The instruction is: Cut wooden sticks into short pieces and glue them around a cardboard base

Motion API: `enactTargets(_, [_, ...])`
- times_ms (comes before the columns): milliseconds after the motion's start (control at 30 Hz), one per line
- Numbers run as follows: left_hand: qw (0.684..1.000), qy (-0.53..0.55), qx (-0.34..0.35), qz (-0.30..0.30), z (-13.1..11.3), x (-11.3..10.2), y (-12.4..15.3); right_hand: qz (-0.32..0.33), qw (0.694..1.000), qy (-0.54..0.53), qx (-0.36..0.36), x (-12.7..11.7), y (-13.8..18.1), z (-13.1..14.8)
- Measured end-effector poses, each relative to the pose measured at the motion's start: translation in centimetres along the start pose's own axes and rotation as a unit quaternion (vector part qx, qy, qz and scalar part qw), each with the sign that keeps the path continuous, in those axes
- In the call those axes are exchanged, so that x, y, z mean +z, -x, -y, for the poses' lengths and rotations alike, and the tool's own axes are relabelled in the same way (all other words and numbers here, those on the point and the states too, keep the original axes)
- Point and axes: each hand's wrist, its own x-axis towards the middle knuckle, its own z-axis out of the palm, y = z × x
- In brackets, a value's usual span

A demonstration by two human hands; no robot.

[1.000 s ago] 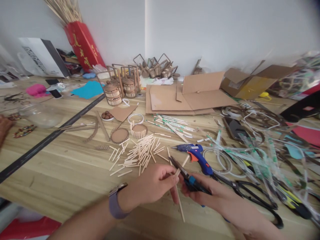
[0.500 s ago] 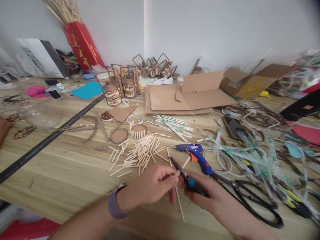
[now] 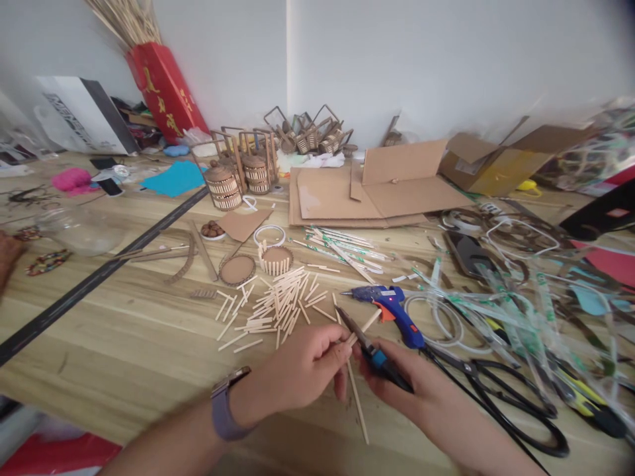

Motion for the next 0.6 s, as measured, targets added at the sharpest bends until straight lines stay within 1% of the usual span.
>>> enactTargets(167, [0.999, 0.032, -0.005, 0.031, -0.05, -0.15, -0.03, 0.036, 0.999, -0.022, 0.007, -0.65, 0.19, 0.25])
enactTargets(400, [0.997, 0.066, -0.012, 0.046, 0.63, 0.05, -0.21, 0.009, 1.000, 0.018, 0.002, -0.29, 0.34, 0.43])
enactTargets(600, [0.998, 0.046, -0.001, 0.037, 0.70, 0.06, -0.08, -0.006, 0.998, 0.066, -0.018, 0.26, 0.49, 0.23])
